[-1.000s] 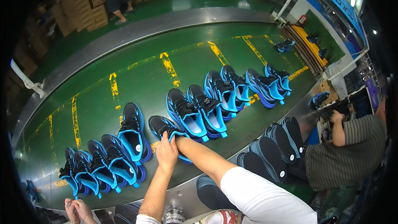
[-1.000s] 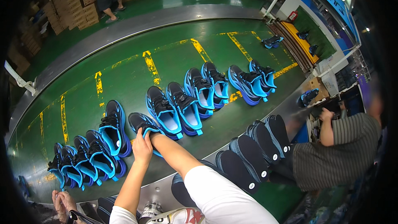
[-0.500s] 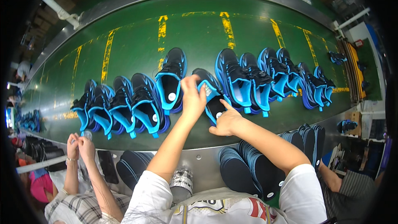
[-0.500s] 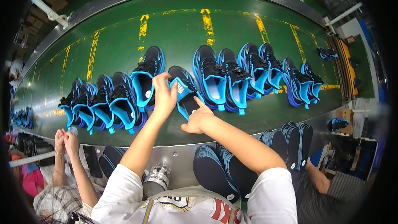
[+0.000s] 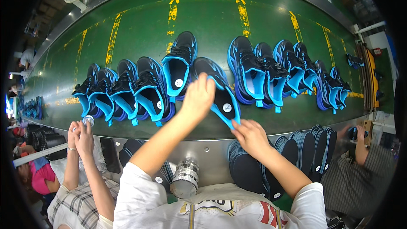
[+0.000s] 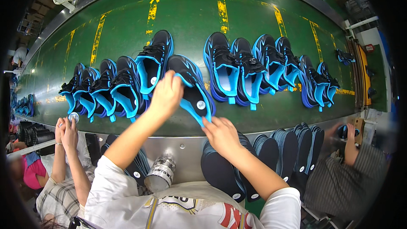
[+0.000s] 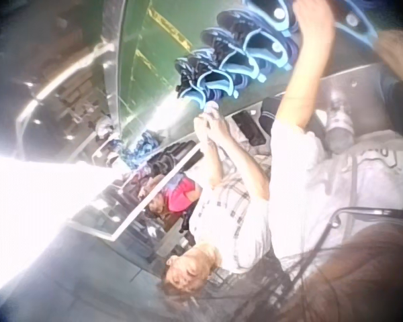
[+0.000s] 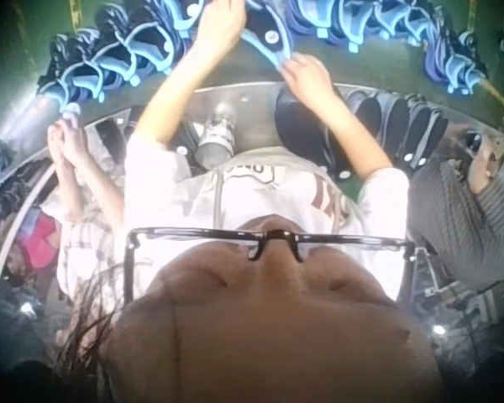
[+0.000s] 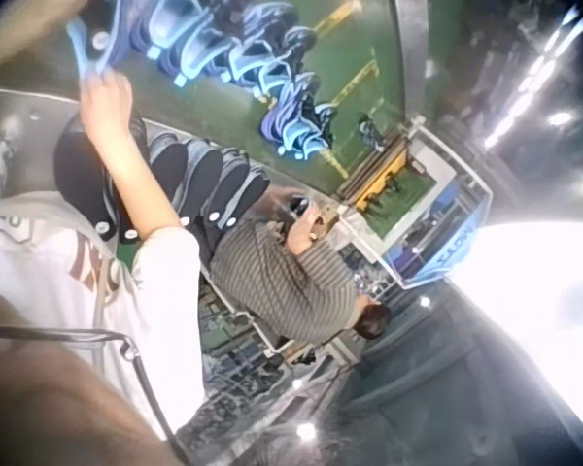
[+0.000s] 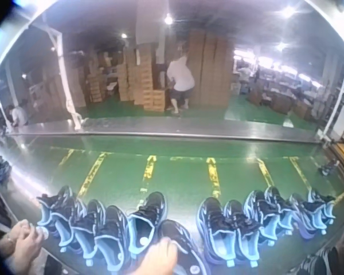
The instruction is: The person places stacks of shoe insoles onto the workstation, then repeatedly picks up individual insoles and inserts them into sneakers along the conveyor line by hand.
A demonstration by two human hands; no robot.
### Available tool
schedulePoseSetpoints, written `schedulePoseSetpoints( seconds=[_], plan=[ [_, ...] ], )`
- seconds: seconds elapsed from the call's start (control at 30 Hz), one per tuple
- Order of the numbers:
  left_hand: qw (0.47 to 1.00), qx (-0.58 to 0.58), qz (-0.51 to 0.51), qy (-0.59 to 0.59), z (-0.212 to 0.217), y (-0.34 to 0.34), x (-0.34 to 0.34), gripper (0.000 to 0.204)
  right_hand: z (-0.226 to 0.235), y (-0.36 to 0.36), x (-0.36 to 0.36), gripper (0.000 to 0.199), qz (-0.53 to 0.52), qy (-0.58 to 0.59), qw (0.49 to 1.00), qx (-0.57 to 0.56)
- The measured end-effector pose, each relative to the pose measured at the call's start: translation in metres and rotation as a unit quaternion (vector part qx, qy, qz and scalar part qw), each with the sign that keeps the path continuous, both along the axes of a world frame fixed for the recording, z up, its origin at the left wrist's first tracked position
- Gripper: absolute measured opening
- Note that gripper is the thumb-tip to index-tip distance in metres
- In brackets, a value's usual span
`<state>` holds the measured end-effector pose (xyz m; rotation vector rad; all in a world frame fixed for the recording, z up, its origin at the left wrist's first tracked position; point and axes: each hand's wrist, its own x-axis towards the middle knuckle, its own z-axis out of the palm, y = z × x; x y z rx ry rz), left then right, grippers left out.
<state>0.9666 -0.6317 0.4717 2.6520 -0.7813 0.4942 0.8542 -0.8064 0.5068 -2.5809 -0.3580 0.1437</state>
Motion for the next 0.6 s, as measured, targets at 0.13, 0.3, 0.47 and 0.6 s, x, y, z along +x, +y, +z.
schedulePoseSetpoints(
  seconds=[0.13,0.3,0.47,0.6],
  plan=[
    [0.970,0.214,-0.007,-0.118,-0.003,0.006,0.037,0.021,-0.011,0.024,0.023,0.024,0.001,0.003,1.000,0.027],
    [0.935,0.325,-0.048,-0.135,-0.006,0.006,0.038,0.018,0.018,0.025,0.006,0.031,-0.017,-0.028,0.999,0.015],
    [0.934,0.320,-0.107,-0.115,-0.003,0.019,0.040,0.014,0.039,-0.034,-0.017,0.045,-0.056,-0.046,0.997,-0.040],
    [0.942,0.294,-0.161,0.028,0.030,0.018,0.046,0.016,0.018,-0.100,0.014,0.058,-0.060,-0.111,0.986,-0.112]
  ],
)
